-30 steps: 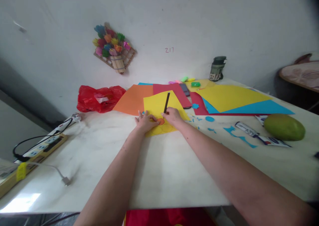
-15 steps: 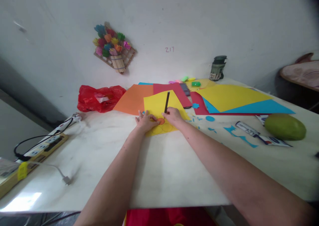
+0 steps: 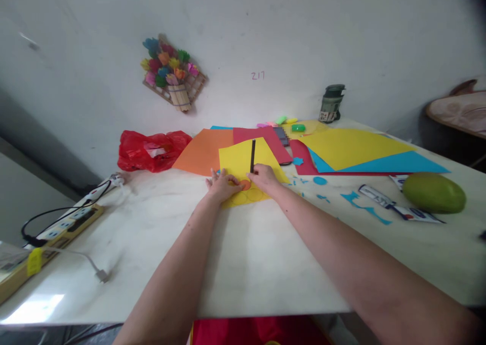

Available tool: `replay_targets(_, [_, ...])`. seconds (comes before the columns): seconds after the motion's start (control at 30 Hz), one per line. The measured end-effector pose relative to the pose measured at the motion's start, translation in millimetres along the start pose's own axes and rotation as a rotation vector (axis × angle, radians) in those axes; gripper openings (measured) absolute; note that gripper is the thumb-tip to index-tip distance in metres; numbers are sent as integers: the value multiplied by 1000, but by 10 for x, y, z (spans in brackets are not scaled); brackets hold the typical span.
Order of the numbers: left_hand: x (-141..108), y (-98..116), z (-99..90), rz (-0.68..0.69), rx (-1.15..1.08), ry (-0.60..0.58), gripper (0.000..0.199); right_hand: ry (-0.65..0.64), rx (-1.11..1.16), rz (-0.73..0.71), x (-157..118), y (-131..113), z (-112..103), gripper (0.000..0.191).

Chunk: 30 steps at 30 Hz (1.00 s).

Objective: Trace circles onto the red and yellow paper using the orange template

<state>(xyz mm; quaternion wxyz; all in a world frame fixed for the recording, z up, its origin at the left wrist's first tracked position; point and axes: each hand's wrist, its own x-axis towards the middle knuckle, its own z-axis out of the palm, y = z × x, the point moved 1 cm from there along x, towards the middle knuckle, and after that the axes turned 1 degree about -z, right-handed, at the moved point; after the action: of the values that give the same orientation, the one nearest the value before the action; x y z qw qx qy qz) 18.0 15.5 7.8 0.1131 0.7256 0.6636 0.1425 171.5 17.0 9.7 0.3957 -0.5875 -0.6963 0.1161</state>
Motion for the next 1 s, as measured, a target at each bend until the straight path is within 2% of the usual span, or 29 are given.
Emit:
replay_targets(0.73, [-14,27,-14,-19,20,-3,37,-40,-5,-21,-16,-25,-2,18])
replay_targets(1.0, [10,-4,-8,0,15,-18,38,-64,181,18,-27,-11,8,20])
